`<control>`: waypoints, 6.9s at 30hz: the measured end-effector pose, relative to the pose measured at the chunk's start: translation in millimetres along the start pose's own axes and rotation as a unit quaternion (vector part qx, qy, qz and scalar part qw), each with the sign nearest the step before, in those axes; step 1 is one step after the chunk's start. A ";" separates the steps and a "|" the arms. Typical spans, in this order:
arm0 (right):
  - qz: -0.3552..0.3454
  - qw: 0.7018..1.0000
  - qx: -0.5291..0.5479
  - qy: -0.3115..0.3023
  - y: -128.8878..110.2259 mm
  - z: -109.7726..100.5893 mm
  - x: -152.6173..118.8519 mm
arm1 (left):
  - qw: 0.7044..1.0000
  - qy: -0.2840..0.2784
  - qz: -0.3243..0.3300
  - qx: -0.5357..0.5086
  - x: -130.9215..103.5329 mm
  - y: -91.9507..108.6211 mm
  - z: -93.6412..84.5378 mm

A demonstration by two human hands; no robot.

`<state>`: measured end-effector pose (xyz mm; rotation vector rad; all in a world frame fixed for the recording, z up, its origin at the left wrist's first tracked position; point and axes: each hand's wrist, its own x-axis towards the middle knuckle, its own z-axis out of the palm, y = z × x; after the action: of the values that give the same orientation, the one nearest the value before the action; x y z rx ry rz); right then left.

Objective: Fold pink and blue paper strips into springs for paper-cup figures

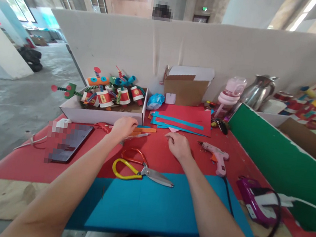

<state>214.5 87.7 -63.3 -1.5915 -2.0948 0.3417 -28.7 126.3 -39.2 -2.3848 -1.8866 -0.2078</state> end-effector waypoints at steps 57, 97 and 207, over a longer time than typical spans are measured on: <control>0.022 0.863 0.503 0.040 -18.5 3.5 0.4 | 0.924 0.094 0.067 -0.365 -29.9 71.9 -11.0; 0.116 0.805 0.580 -0.037 -27.2 -6.4 -4.1 | 0.945 0.075 0.089 -0.307 -36.2 40.3 -17.1; 0.033 0.796 0.604 0.017 -31.0 8.5 -3.5 | 0.835 -0.086 0.093 -0.536 -46.8 76.6 -3.9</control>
<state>185.1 76.2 -56.7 -0.8159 -1.2090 1.3238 35.1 63.1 -42.2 -3.2946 -1.8287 -1.4101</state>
